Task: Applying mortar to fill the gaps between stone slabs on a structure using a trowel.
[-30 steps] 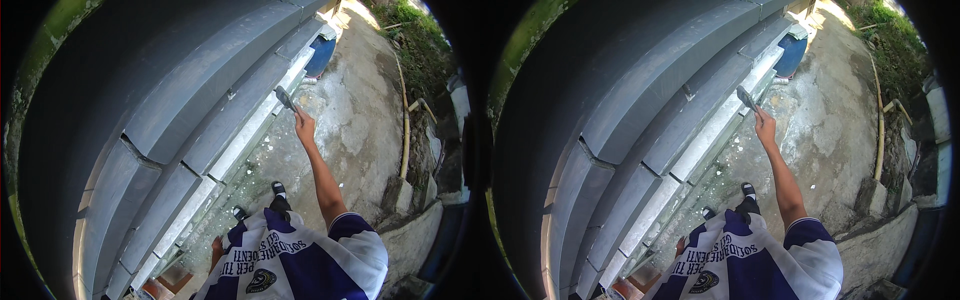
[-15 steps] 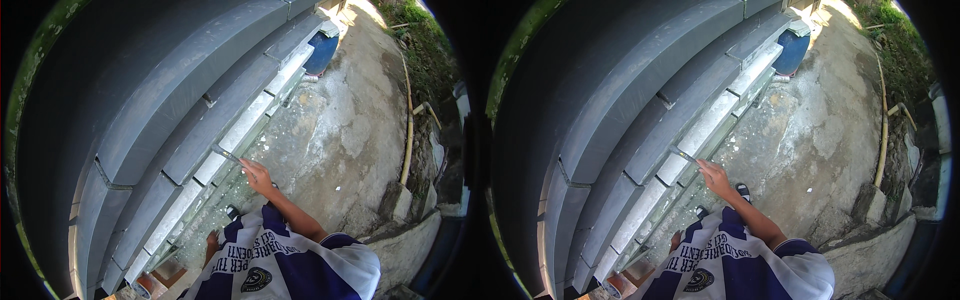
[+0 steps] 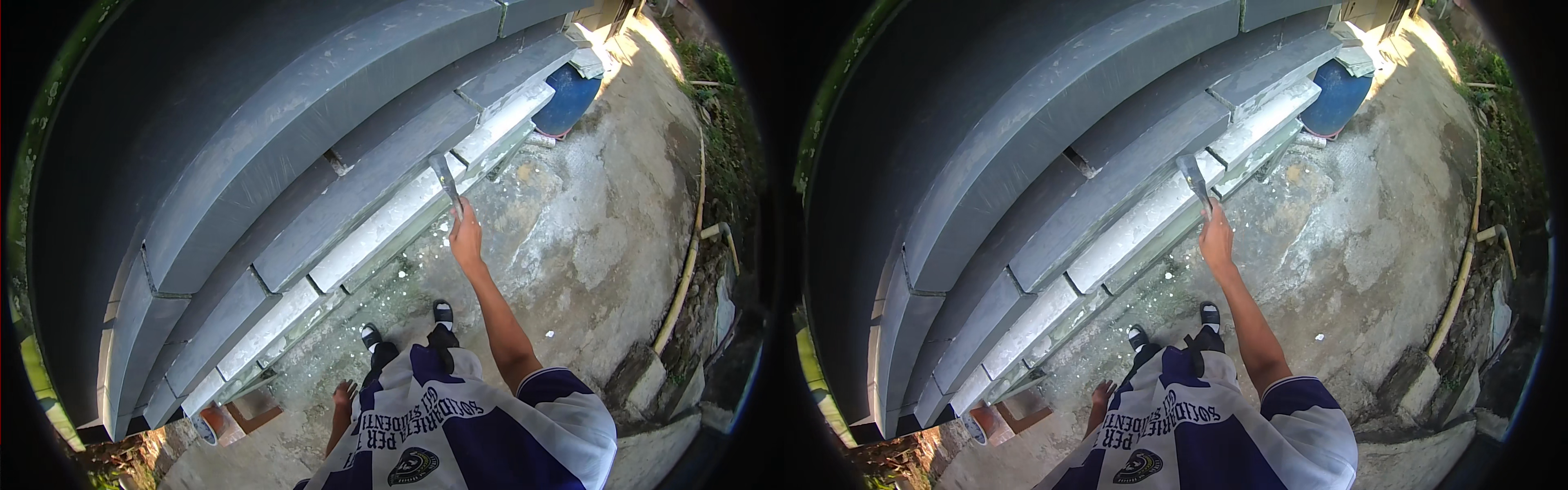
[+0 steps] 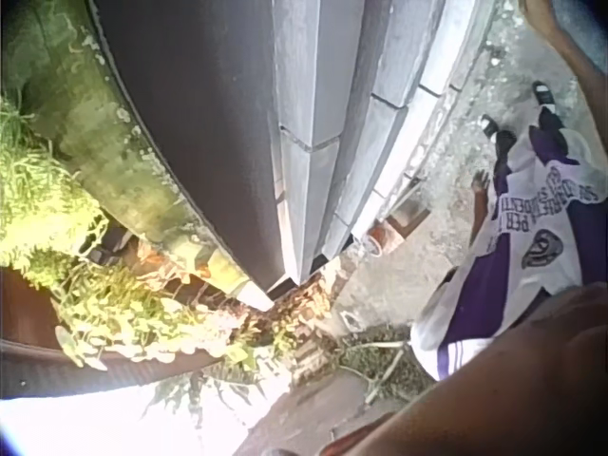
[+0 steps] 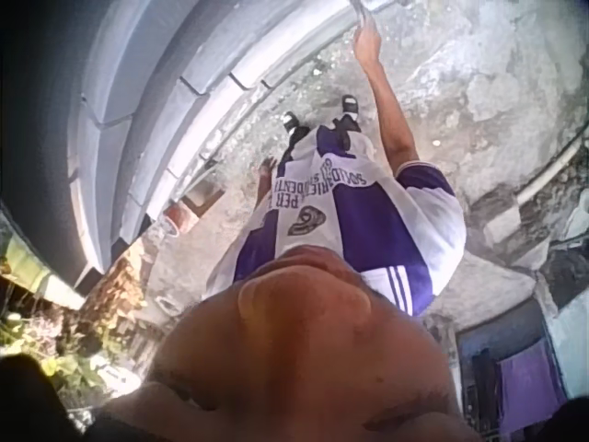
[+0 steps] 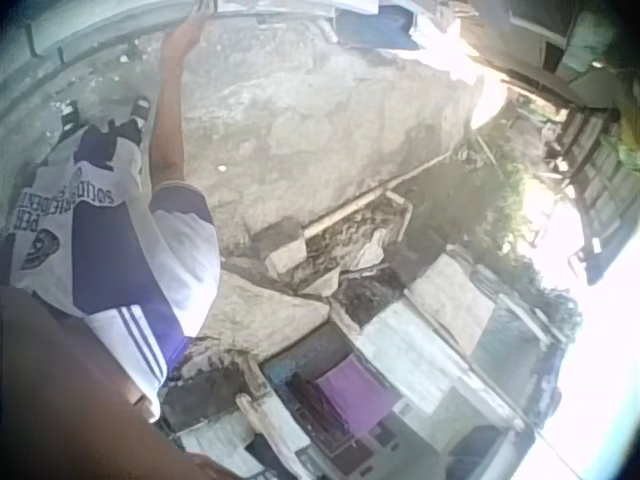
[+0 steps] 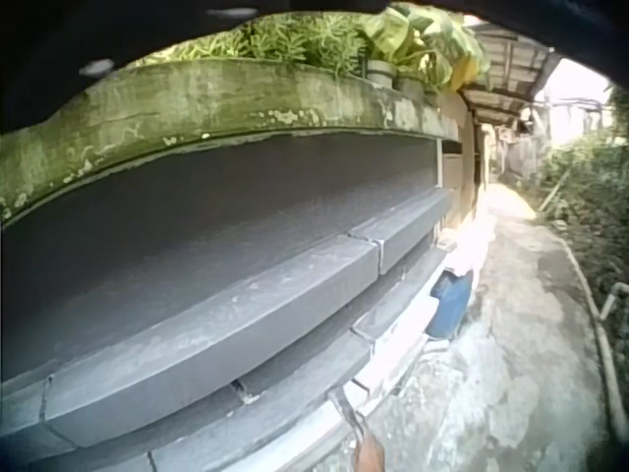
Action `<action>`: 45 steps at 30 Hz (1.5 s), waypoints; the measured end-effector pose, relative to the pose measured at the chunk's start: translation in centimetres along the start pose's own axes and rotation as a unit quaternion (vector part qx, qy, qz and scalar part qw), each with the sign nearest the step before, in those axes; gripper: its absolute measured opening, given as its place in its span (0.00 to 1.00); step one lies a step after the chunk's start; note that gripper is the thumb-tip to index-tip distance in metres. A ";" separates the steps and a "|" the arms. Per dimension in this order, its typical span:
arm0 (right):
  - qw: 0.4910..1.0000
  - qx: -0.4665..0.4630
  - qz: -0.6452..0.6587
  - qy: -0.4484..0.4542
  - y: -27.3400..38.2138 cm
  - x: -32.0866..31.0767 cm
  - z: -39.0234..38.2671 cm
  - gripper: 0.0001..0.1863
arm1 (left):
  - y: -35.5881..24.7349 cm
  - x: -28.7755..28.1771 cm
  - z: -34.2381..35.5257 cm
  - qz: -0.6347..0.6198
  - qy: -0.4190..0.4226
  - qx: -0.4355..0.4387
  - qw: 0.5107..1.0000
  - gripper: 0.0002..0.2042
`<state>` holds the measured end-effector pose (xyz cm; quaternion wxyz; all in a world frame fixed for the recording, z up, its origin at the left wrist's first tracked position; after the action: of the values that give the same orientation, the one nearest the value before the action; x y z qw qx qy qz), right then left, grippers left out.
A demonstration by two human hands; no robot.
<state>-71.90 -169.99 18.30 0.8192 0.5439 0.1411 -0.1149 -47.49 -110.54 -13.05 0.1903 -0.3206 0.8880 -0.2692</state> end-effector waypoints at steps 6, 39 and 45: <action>0.971 0.075 0.204 0.099 7.1 6.6 -5.1 0.38 | 5.4 0.5 -5.1 -0.054 -0.041 -0.039 0.997 0.25; 0.948 0.094 0.259 0.159 9.3 9.6 -15.2 0.21 | 10.1 -11.3 3.7 0.422 -0.047 0.035 0.905 0.21; 0.978 0.054 0.184 0.077 3.0 0.5 -5.4 0.22 | 1.8 -9.0 -0.1 -0.036 -0.022 -0.030 0.999 0.21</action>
<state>-71.01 -163.82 18.71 0.7825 0.6111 0.0944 0.0726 -41.88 -103.24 -12.57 0.1904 -0.3634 0.8793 -0.2419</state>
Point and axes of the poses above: each hand's wrist, its own z-axis towards the middle knuckle, its own x-axis out of the palm, y = z × x, the point moved 7 cm from there along z, towards the middle knuckle, and after that the axes turned 13 degrees about z, right-handed, at the moved point
